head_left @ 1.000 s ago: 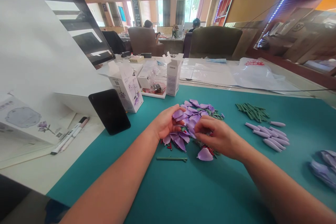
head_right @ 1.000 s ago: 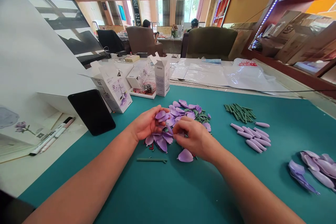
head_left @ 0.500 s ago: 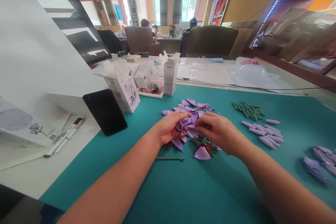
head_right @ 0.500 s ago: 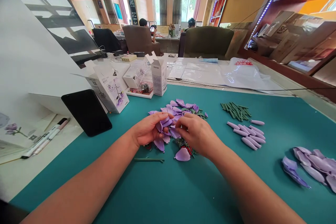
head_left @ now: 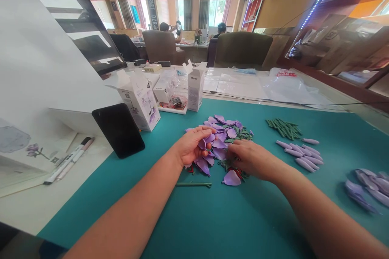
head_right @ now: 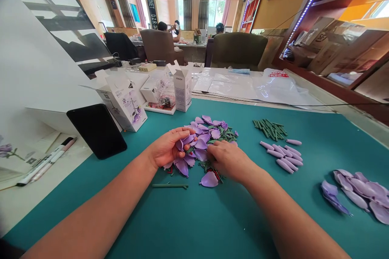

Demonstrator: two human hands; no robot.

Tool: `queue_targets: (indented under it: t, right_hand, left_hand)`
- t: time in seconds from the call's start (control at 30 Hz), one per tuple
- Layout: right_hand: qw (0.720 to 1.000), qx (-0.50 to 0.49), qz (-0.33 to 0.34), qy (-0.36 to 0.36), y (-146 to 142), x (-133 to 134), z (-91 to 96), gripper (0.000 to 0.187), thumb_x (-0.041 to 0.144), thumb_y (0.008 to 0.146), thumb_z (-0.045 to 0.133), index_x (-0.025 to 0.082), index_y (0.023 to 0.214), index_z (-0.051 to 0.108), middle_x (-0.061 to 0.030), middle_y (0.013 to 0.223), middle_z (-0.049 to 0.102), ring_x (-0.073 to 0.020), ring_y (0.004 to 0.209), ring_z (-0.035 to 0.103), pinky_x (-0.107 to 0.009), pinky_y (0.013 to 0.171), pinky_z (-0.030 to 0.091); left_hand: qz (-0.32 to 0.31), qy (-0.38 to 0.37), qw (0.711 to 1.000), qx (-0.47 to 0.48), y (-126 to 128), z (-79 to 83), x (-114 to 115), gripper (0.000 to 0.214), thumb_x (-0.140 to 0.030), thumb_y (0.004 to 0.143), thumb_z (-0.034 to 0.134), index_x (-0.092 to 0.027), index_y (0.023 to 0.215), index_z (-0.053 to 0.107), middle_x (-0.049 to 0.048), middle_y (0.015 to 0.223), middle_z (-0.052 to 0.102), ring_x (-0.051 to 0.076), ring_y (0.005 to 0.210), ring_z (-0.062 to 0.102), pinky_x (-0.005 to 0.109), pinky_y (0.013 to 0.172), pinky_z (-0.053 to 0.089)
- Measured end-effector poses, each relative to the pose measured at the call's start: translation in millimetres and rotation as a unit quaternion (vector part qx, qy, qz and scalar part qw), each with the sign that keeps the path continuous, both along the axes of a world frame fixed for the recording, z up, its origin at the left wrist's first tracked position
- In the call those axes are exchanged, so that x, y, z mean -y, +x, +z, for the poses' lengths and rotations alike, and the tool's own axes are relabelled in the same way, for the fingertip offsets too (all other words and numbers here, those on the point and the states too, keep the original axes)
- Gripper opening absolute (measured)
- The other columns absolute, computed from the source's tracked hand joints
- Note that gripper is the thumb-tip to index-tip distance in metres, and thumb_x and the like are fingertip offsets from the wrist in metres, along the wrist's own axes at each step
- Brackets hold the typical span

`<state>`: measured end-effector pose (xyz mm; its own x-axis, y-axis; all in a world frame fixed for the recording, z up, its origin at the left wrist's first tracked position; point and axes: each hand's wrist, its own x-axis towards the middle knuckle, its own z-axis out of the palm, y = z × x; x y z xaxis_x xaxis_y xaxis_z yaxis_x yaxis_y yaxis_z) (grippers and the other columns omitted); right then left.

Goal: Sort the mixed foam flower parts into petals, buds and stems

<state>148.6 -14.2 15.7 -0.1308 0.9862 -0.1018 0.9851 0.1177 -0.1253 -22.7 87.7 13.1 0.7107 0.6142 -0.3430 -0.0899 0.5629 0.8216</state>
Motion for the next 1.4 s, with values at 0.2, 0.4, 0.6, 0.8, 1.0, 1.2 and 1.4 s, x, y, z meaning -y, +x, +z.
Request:
queue_targets:
  t: [0.2,0.4,0.6,0.8,1.0,1.2,1.4]
  right_hand:
    - [1.000,-0.018,0.025,-0.006,-4.2,-1.7,-0.9,0.012,0.009,0.075,0.054,0.019,0.080,0.061,-0.0048,0.083,0.059,-0.0167,0.075,0.051,-0.026,0.062,0.033]
    - [0.999,-0.029,0.031,-0.006,-2.1,-3.1,-4.0,0.014,0.009,0.075,0.053,0.019,0.076,0.063,-0.0044,0.082,0.059,-0.0157,0.074,0.052,-0.026,0.062,0.035]
    - [0.999,-0.050,0.011,-0.008,-4.4,-7.3,-8.5,0.004,0.016,0.070,0.059,0.018,0.072,0.061,-0.0039,0.081,0.059,-0.0152,0.071,0.051,-0.024,0.057,0.033]
    - [0.999,-0.035,0.012,0.015,-6.0,-7.2,-8.9,0.014,0.009,0.068,0.052,0.019,0.071,0.060,-0.0045,0.081,0.059,-0.0158,0.074,0.052,-0.025,0.059,0.033]
    - [0.998,-0.045,0.007,0.033,-7.3,1.1,6.9,0.014,0.007,0.067,0.049,0.019,0.071,0.055,-0.0031,0.080,0.059,-0.0147,0.073,0.050,-0.024,0.062,0.034]
    - [0.992,-0.096,-0.022,0.077,2.1,5.3,20.7,0.010,0.011,0.073,0.050,0.020,0.074,0.054,0.0010,0.074,0.059,-0.0120,0.065,0.050,-0.024,0.060,0.035]
    - [0.956,-0.206,-0.038,0.205,-8.6,1.9,17.5,0.011,0.021,0.077,0.058,0.021,0.088,0.056,0.0007,0.079,0.064,-0.0122,0.068,0.056,-0.023,0.062,0.042]
  left_hand:
    - [-0.005,0.001,1.000,0.000,0.4,-0.4,-0.3,0.010,-0.021,0.082,0.060,-0.017,0.090,0.059,0.0011,0.078,0.058,0.006,0.048,0.052,0.013,0.034,0.037]
    - [-0.010,0.000,1.000,0.000,0.4,-1.0,0.0,0.013,-0.023,0.080,0.063,-0.017,0.091,0.059,0.0006,0.078,0.057,0.006,0.049,0.053,0.013,0.035,0.038]
    - [-0.007,0.004,1.000,-0.005,0.6,-2.6,-0.7,0.012,-0.024,0.080,0.063,-0.017,0.090,0.060,0.0002,0.079,0.057,0.006,0.049,0.054,0.014,0.034,0.038]
    - [-0.004,0.007,1.000,-0.003,0.1,-2.2,-0.6,0.011,-0.023,0.081,0.062,-0.017,0.089,0.060,-0.0001,0.077,0.056,0.006,0.049,0.054,0.014,0.035,0.038]
    - [-0.005,0.020,1.000,-0.010,-0.3,-1.9,-0.3,0.012,-0.024,0.080,0.063,-0.017,0.089,0.061,-0.0006,0.077,0.057,0.006,0.049,0.052,0.015,0.035,0.038]
    - [-0.017,0.035,0.998,-0.039,1.4,-1.4,1.7,0.013,-0.027,0.085,0.057,-0.016,0.091,0.060,-0.0005,0.073,0.056,0.007,0.050,0.054,0.014,0.035,0.038]
    - [-0.041,0.038,0.997,-0.053,5.9,-5.2,10.9,0.039,-0.054,0.087,0.046,-0.017,0.090,0.059,0.0016,0.070,0.058,0.009,0.049,0.055,0.017,0.036,0.042]
